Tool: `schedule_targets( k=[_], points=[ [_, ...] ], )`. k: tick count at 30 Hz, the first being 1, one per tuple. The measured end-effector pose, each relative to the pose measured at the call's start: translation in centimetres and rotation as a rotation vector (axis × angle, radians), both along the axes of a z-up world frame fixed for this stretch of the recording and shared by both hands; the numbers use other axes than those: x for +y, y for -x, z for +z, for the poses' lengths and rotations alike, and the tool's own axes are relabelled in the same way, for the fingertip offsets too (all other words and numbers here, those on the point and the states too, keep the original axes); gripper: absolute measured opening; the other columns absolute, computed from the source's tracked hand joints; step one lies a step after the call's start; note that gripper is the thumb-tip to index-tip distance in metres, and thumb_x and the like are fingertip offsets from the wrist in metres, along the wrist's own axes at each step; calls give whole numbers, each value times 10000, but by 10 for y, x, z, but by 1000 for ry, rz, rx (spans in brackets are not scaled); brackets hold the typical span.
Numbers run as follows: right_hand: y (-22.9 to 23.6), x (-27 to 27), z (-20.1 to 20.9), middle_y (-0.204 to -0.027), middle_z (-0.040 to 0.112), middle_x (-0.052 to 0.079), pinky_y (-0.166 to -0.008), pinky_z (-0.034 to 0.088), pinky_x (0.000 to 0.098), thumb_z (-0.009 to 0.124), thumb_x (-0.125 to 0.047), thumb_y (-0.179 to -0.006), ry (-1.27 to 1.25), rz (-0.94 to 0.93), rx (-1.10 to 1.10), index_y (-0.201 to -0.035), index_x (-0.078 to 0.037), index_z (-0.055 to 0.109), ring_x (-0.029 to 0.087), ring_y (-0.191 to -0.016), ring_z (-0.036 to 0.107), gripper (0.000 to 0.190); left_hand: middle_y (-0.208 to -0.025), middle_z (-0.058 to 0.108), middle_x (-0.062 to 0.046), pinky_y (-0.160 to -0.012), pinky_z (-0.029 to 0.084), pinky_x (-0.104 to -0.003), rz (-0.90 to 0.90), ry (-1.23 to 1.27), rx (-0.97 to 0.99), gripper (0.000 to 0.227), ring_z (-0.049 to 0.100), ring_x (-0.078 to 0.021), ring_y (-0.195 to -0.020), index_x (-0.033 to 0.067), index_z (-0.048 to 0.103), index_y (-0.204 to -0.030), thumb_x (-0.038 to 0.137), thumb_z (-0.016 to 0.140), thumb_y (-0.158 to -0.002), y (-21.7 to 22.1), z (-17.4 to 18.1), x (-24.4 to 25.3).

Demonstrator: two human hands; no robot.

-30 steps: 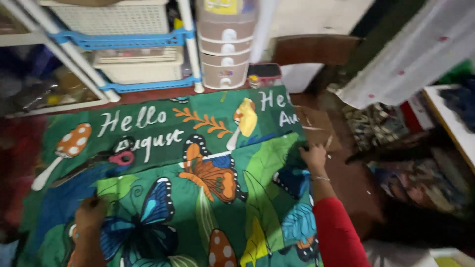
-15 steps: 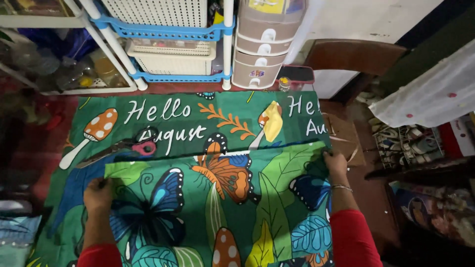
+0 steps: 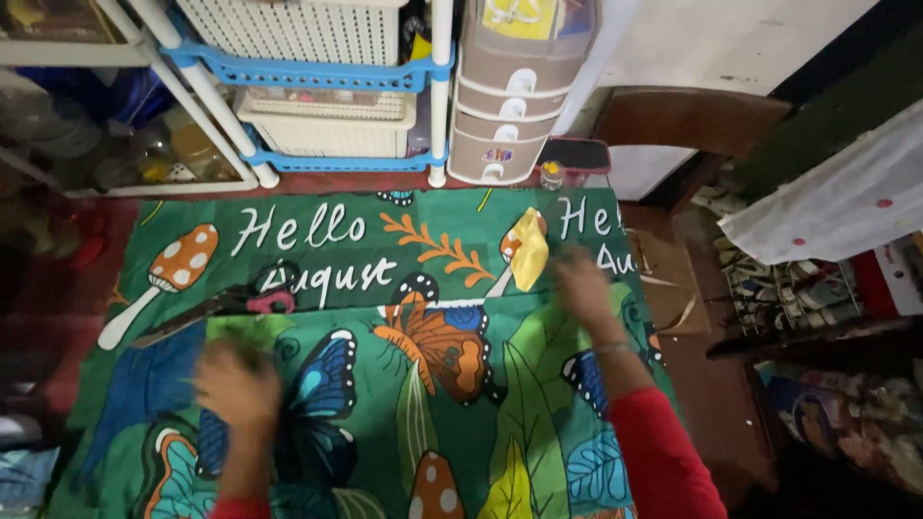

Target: Folding the edges of a large patterned fabric and securing them with pins and clips in preparation for sewing.

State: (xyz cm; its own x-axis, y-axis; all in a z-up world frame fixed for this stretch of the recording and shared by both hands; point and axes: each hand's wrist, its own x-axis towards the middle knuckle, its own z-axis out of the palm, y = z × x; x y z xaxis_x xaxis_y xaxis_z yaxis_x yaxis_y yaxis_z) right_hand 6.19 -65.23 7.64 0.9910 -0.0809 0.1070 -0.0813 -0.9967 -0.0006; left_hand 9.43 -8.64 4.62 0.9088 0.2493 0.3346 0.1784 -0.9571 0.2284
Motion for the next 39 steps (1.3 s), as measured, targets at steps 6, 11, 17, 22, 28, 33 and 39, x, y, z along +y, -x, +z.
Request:
schedule_targets(
  k=[6,11,17,22,28,33,39],
  points=[
    [-63,23,-17,-1604,418,109,-1065,479,615,658,-290,-923,-227,336,173,-1307,-230,641,369,-1455,415,388,-1701,407,-95,-1081,288,-833,-315,-188,-64,745,346,-434,-1576,301,445,-1600,676,387,-959,53,-43,-53],
    [-76,-3,-36,-1483,528,110,-1063,470,530,711,-412,-870,-253,281,87,-1260,-185,665,348,-1387,473,453,-1712,333,-71,-1084,247,-821,-302,-131,73,777,315,-444,-1551,323,356,-1620,682,394,-931,52,-44,-53],
    [-94,-46,-80,-1233,648,144,-853,576,494,716,-554,-815,-92,-30,-181,-1151,-191,686,381,-1080,657,495,-1720,225,-29,-1124,153,-781,-273,-87,230,789,181,-391,-1578,347,290,-1615,709,363,-918,47,-41,-57],
    [-102,-17,-74,-674,615,19,-427,493,445,711,-555,-879,418,-193,-787,-652,-205,656,308,-553,634,420,-1546,542,-32,-1037,331,-794,-231,-158,-34,634,473,-371,-1443,328,582,-1450,665,476,-923,33,-31,-50],
    [-98,-7,-102,-1352,629,227,-613,617,557,421,-717,-1024,293,-250,-639,-1322,-206,608,431,-1081,710,620,-1377,640,66,-1006,497,-481,-180,-283,-387,404,625,-230,-1221,375,668,-1325,519,577,-959,-64,-43,-2],
    [-89,13,-91,-1276,710,139,-878,559,555,452,-610,-1045,407,-142,-837,-1288,-220,713,347,-1180,700,529,-1288,688,5,-798,603,-504,-270,-186,-17,540,714,-330,-1051,377,751,-1200,605,757,-711,-112,-44,15],
    [-84,11,-103,-1362,678,147,-1000,484,607,483,-593,-1044,229,-215,-705,-1382,-223,680,370,-1288,642,538,-1343,614,-27,-796,632,-511,-232,-191,258,435,622,-359,-1234,320,739,-1194,474,765,-788,-155,-57,16]
  ],
)
